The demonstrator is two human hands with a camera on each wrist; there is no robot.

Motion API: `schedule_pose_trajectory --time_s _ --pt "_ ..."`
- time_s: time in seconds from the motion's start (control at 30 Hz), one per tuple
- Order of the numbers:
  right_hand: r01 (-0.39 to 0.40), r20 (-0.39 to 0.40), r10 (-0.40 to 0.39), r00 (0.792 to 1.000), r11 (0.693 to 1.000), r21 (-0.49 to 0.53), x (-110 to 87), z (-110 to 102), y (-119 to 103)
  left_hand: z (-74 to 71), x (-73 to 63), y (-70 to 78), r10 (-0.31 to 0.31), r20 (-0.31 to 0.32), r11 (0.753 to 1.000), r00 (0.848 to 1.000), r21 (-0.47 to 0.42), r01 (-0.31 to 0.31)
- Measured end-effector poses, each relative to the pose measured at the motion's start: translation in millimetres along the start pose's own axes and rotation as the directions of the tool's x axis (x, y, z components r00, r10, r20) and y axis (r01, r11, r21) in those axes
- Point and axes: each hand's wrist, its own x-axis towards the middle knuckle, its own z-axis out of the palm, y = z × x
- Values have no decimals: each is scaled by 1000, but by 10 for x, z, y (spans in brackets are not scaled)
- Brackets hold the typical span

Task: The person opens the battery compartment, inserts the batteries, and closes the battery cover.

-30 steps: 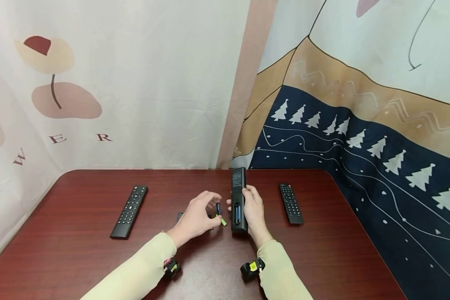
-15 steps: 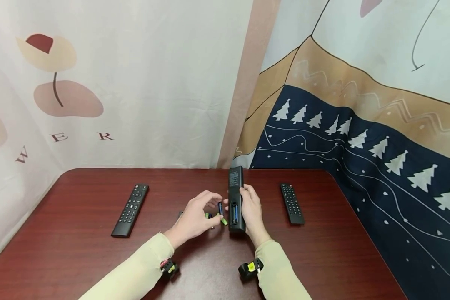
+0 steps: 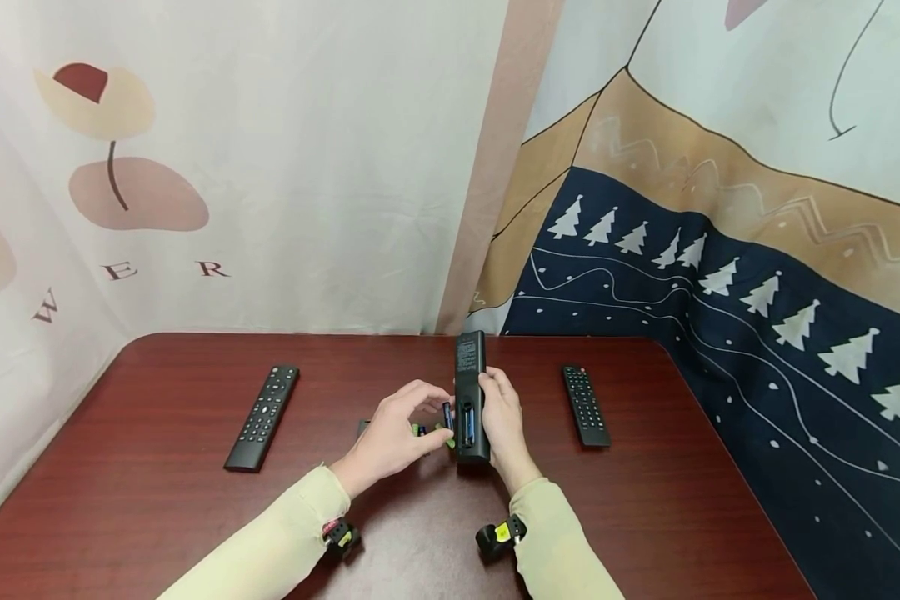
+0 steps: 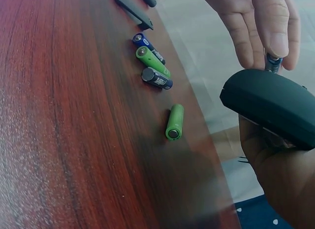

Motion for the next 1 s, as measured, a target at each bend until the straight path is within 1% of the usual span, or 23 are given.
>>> schedule_pose_trajectory --time_s 0.27,0.57,0.8,1.0 --pt "-3 16 3 1000 1000 -4 -6 17 -9 30 1 4 15 16 999 1000 -44 -14" --pt "-5 22 6 1000 1000 -16 -12 36 -8 55 -13 38 29 19 999 999 -43 -28" --pt "-6 17 6 1000 1000 -6 -14 46 -14 87 -3 39 72 0 997 997 -29 -72" --pt "-2 23 2 1000 1000 1 -18 48 -24 102 -5 35 79 16 996 997 -39 -79"
